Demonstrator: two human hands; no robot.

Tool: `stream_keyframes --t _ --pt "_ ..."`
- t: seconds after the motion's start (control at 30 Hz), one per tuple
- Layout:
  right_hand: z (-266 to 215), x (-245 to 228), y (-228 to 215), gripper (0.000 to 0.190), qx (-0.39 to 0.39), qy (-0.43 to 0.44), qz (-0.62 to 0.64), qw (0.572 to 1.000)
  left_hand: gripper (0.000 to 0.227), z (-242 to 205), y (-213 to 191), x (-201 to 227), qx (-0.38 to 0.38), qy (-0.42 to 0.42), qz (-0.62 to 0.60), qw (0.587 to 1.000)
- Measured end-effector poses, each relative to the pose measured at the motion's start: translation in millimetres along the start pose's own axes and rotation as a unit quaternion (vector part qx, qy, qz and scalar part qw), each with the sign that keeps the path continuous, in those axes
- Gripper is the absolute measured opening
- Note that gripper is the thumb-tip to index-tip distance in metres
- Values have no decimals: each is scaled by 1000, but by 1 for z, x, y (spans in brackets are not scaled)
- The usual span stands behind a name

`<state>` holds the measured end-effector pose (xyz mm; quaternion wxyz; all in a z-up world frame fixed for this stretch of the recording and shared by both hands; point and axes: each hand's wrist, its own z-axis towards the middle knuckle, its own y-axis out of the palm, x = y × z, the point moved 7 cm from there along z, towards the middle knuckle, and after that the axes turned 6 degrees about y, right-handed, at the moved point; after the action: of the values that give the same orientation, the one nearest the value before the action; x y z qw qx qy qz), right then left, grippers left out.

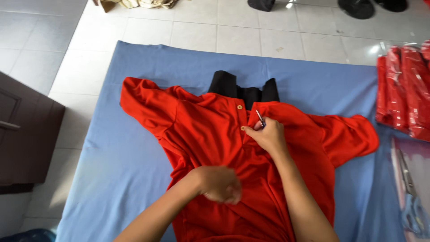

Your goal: The person uses a small cutting tool to trim loose threads from the collar, placket, and hem of a red polo shirt laid on a blue surface. The shirt is turned over and repositioned to access different areas while the person snips visible threads.

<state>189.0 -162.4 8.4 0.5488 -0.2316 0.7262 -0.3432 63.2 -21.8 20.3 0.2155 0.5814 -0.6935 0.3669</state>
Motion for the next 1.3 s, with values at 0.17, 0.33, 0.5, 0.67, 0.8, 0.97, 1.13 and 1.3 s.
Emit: stream_keyframes --t 0.17,0.33,0.5,0.67,0.8,0.97,1.13,1.3 --pt "-6 5 1 40 -78 93 -38 992 17 32 -102 -43 572 -34 -16 819" --pt "3 15 5 26 -50 77 -17 996 13 42 -100 -45 692 -54 104 712" --pt "1 24 7 10 -20 85 71 994 7 35 -98 -47 694 -33 106 711" --pt "-6 11 16 30 -90 45 239 966 9 47 -101 -62 705 -10 76 705" --pt "3 25 20 44 -81 66 70 992 9 50 -103 -70 699 -6 72 711" --pt "7 41 25 34 -36 38 -6 999 8 44 -106 -67 709 63 33 702" --pt "0 23 33 29 114 -7 -79 990 7 41 -107 -74 714 64 51 696" --pt "-10 15 11 27 162 -37 -102 981 15 42 -109 -60 687 91 53 719"
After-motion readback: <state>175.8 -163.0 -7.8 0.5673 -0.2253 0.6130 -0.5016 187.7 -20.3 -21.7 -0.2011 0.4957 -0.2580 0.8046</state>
